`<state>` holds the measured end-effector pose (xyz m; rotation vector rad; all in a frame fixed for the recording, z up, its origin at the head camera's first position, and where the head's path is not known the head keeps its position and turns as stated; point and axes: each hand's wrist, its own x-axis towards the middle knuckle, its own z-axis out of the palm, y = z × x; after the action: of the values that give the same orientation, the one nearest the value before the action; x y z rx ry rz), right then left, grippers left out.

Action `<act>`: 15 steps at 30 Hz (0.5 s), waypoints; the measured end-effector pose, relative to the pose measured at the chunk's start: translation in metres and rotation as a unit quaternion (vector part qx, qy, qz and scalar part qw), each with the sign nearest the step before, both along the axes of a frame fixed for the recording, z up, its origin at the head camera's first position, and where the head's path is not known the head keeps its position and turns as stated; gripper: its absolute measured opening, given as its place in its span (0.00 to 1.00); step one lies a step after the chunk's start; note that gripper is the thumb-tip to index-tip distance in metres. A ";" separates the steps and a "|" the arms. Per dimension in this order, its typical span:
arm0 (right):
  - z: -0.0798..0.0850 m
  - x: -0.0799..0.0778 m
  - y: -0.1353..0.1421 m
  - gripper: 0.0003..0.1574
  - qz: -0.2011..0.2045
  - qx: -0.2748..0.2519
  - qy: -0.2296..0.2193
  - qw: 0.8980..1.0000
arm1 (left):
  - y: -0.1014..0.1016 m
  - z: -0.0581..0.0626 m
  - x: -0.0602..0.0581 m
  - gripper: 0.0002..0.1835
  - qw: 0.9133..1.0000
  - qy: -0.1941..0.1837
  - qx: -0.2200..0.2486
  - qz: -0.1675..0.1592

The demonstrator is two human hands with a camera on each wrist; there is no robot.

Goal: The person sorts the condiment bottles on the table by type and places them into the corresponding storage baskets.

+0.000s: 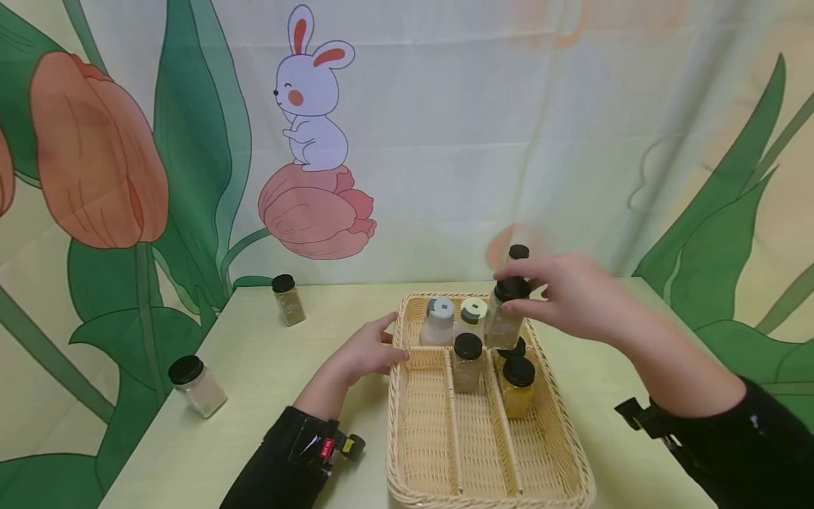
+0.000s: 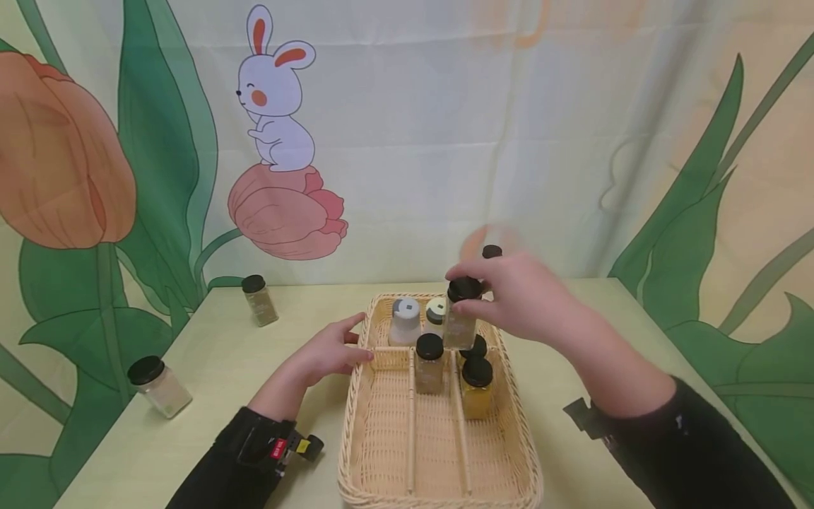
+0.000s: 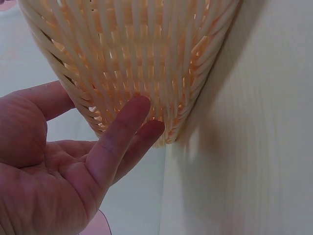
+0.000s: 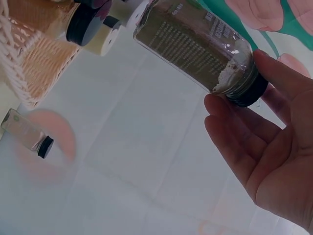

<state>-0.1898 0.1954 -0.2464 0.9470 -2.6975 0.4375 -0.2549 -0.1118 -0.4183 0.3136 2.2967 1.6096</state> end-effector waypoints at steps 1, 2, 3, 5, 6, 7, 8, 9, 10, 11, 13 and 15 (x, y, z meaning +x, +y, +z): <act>0.000 0.001 -0.001 0.23 0.003 0.000 0.000 1.000 | 0.000 0.000 0.000 0.48 1.000 0.000 -0.001 0.000; 0.000 0.002 -0.003 0.23 0.007 0.000 -0.001 1.000 | 0.000 0.000 0.000 0.48 1.000 0.000 -0.001 0.001; 0.000 0.003 -0.004 0.22 0.011 0.001 0.001 1.000 | 0.000 0.000 0.000 0.48 1.000 -0.001 -0.002 0.001; -0.002 0.005 -0.006 0.21 0.024 0.002 0.007 1.000 | 0.000 -0.001 -0.001 0.48 1.000 -0.001 -0.003 0.001; -0.003 0.005 -0.007 0.21 0.032 0.004 0.014 0.999 | 0.000 -0.001 -0.001 0.48 1.000 -0.001 -0.004 0.001; -0.004 0.005 -0.008 0.21 0.038 0.006 0.021 0.999 | 0.000 -0.001 -0.001 0.48 1.000 0.000 -0.004 0.001; -0.004 0.005 -0.010 0.21 0.042 0.008 0.025 0.999 | 0.000 -0.001 -0.001 0.48 1.000 -0.001 -0.005 0.001; -0.005 0.006 -0.011 0.23 0.046 0.008 0.026 0.999 | 0.000 -0.001 -0.001 0.48 1.000 -0.001 -0.004 0.000; -0.005 0.006 -0.012 0.25 0.048 0.011 0.028 0.998 | -0.001 -0.001 -0.001 0.48 1.000 -0.001 -0.004 0.000; -0.006 0.007 -0.014 0.28 0.049 0.014 0.028 0.998 | -0.001 -0.001 -0.001 0.48 1.000 -0.001 -0.004 0.000; -0.006 0.008 -0.016 0.33 0.043 0.017 0.021 0.999 | -0.001 -0.001 -0.001 0.48 1.000 -0.002 -0.003 0.001; -0.006 0.009 -0.018 0.37 0.038 0.023 0.015 0.999 | -0.001 -0.001 -0.001 0.48 1.000 -0.004 -0.003 0.001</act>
<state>-0.1808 0.1770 -0.2527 1.0635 -2.6619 0.3746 -0.2560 -0.1127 -0.4191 0.3044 2.2966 1.6016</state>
